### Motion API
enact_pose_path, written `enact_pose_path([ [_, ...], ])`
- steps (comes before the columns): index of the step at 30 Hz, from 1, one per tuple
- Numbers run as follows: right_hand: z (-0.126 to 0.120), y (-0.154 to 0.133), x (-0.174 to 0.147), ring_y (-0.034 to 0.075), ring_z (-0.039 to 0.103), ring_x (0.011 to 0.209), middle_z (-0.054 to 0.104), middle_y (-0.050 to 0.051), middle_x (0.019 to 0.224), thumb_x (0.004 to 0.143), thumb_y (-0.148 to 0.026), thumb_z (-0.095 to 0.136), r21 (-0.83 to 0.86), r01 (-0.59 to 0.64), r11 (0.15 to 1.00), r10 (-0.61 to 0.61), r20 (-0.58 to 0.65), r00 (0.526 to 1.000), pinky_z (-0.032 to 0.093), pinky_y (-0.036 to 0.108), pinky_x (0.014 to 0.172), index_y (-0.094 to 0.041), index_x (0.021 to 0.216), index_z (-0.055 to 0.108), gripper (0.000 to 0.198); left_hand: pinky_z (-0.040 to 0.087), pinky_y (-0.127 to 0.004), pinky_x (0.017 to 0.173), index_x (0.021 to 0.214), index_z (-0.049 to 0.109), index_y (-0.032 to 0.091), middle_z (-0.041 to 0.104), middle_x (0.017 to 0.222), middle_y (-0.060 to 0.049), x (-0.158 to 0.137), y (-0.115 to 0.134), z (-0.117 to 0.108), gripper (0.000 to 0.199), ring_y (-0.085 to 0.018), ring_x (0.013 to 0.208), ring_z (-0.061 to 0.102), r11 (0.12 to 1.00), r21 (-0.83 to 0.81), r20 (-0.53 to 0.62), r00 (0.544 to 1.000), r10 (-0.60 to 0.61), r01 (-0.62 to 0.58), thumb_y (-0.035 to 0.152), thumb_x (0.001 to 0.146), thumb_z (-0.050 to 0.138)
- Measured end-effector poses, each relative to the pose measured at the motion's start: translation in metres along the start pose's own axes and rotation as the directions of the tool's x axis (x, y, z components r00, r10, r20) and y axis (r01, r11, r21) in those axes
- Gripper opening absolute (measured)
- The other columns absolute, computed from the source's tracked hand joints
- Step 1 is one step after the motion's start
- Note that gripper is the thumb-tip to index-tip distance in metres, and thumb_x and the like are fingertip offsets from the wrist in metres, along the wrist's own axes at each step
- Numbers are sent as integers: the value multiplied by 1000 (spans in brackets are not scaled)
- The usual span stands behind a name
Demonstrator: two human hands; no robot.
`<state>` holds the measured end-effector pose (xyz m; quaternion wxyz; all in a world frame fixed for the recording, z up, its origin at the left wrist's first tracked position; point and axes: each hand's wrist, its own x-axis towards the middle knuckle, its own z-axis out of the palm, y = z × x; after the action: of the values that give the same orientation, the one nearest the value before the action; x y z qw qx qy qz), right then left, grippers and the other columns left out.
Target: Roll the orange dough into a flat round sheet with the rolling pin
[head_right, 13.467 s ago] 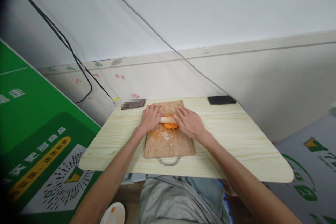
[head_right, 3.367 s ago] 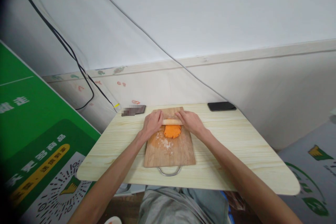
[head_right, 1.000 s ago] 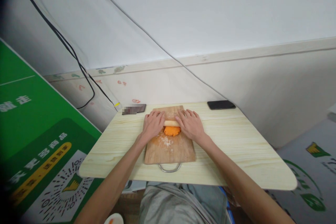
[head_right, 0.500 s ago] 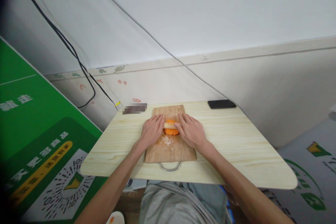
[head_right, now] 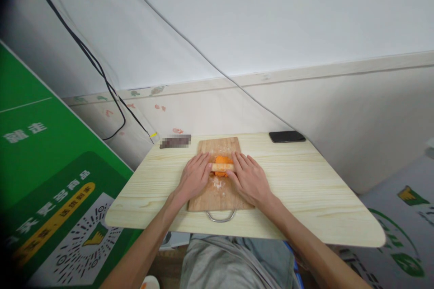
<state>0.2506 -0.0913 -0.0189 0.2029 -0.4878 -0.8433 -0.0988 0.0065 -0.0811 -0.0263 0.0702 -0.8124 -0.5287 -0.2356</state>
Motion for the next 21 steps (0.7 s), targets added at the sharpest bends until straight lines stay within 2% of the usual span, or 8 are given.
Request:
enact_pose_path([
  [8,-1,-1,-11,31,51,152,50,22,164,114,-49,32,32,31,999,-31,-4,1000,40,52,127,-6,170,32,71,40,-54,129,154,57,15,57,161,-11,-6,-4,-4,51,-30,154,49,998,-46,16,999,44,-43,37,114,35],
  [13,-6,-4,-18,31,40,159,43,23,169,113,-53,33,35,45,998,-46,18,999,35,52,130,-3,171,27,76,38,-55,131,155,56,18,56,163,-9,-9,-3,-8,51,-29,155,47,998,-47,22,999,49,-48,38,114,35],
  [21,-11,-13,-27,31,32,163,34,22,173,111,-58,35,25,70,997,-69,-14,997,32,55,132,-6,174,7,87,37,-56,132,158,52,23,51,167,-7,-17,-6,-9,50,-27,160,41,996,-48,42,996,76,-74,39,114,37],
])
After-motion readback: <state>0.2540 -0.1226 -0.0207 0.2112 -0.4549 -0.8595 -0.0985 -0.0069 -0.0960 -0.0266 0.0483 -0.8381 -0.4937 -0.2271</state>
